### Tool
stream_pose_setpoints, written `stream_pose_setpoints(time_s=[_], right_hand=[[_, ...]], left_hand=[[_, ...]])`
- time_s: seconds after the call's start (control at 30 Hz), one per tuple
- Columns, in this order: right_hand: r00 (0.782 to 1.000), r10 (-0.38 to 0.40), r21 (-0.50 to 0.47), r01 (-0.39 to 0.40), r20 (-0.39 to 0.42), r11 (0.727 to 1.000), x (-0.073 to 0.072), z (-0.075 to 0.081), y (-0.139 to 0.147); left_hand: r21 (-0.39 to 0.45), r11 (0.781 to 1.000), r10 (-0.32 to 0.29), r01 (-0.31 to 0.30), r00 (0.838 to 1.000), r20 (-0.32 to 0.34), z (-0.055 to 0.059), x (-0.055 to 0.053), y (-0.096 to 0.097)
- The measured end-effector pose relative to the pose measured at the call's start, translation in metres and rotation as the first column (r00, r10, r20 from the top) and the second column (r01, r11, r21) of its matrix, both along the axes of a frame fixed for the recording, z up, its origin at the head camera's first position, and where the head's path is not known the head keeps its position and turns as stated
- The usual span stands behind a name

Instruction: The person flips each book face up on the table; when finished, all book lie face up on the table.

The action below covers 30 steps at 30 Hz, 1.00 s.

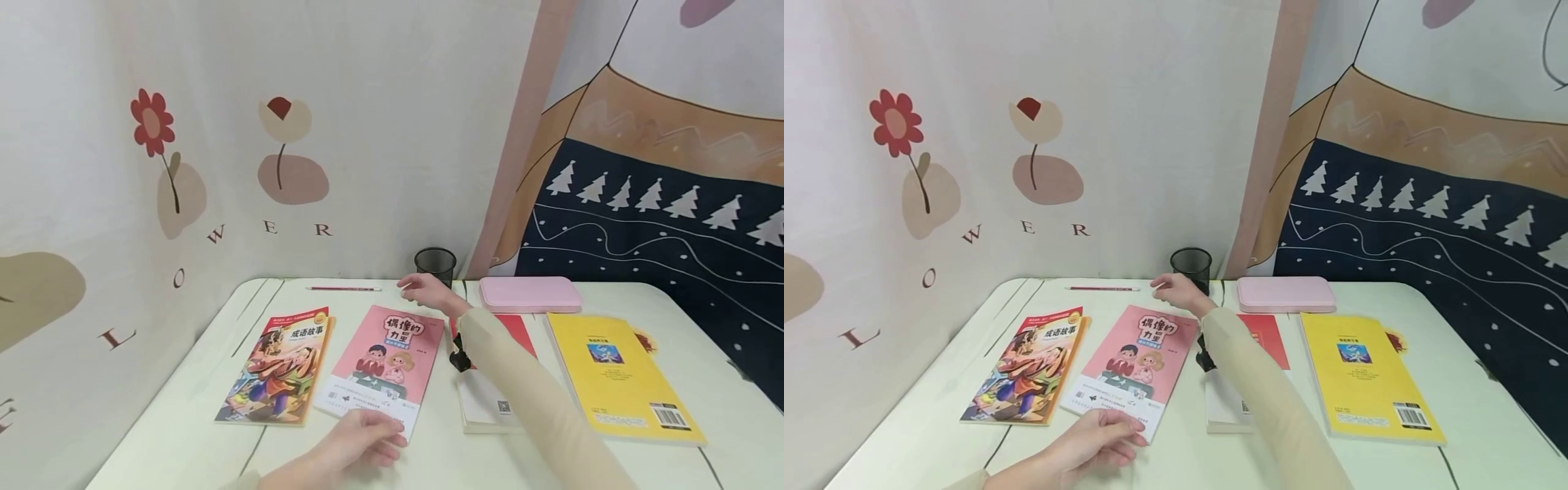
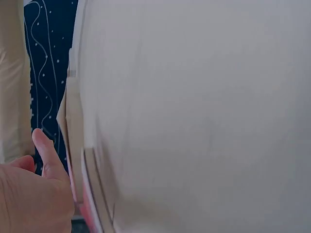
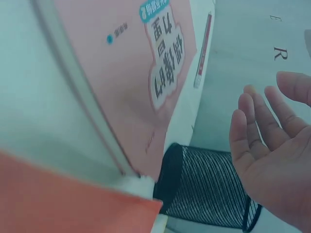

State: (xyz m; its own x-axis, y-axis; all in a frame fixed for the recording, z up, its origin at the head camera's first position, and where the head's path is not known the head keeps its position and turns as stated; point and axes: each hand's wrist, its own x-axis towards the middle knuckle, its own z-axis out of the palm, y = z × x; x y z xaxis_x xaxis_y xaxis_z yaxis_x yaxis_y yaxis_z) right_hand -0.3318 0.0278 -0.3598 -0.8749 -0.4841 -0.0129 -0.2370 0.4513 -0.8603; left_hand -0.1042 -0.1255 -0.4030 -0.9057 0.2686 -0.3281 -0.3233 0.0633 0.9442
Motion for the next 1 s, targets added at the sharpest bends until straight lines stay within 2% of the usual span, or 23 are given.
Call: stream_pose_setpoints(time_s=[0.17, 0.27, 0.37, 0.5, 0.63, 0.7, 0.77, 0.83, 0.93, 1.0], right_hand=[[1.0, -0.019, 0.005, 0.019, 0.01, 1.0, 0.0, 0.0, 0.015], [0.999, -0.029, 0.01, 0.029, 0.03, 1.0, -0.001, -0.003, 0.025], [0.998, -0.037, 0.016, 0.036, 0.052, 0.999, 0.0, -0.007, 0.033], [0.997, -0.047, 0.037, 0.044, 0.063, 0.998, 0.003, -0.014, 0.04], [0.995, -0.072, 0.067, 0.068, 0.069, 0.995, 0.005, -0.021, 0.049], [0.993, -0.089, 0.084, 0.083, 0.08, 0.993, 0.005, -0.025, 0.053], [0.991, -0.097, 0.101, 0.088, 0.087, 0.991, 0.005, -0.027, 0.057], [0.99, -0.106, 0.112, 0.095, 0.093, 0.989, 0.006, -0.029, 0.06], [0.986, -0.124, 0.116, 0.111, 0.111, 0.987, 0.008, -0.03, 0.064], [0.983, -0.139, 0.122, 0.124, 0.123, 0.985, 0.009, -0.031, 0.065]], left_hand=[[-0.045, 0.999, -0.022, 0.017, 0.991, -0.131, 0.01, -0.017, -0.013], [-0.114, 0.993, -0.04, 0.015, 0.974, -0.221, 0.014, -0.027, -0.024], [-0.216, 0.976, -0.032, -0.036, 0.953, -0.3, 0.017, -0.036, -0.035], [-0.356, 0.923, -0.001, -0.142, 0.928, -0.372, 0.017, -0.046, -0.051], [-0.46, 0.853, 0.028, -0.247, 0.902, -0.431, 0.016, -0.055, -0.064], [-0.491, 0.823, 0.048, -0.287, 0.895, -0.443, 0.015, -0.058, -0.07], [-0.507, 0.805, 0.065, -0.306, 0.897, -0.438, 0.014, -0.061, -0.076], [-0.507, 0.805, 0.072, -0.307, 0.9, -0.43, 0.013, -0.063, -0.081], [-0.496, 0.82, 0.044, -0.286, 0.895, -0.443, 0.012, -0.065, -0.087], [-0.504, 0.818, 0.02, -0.277, 0.89, -0.456, 0.012, -0.066, -0.09]])
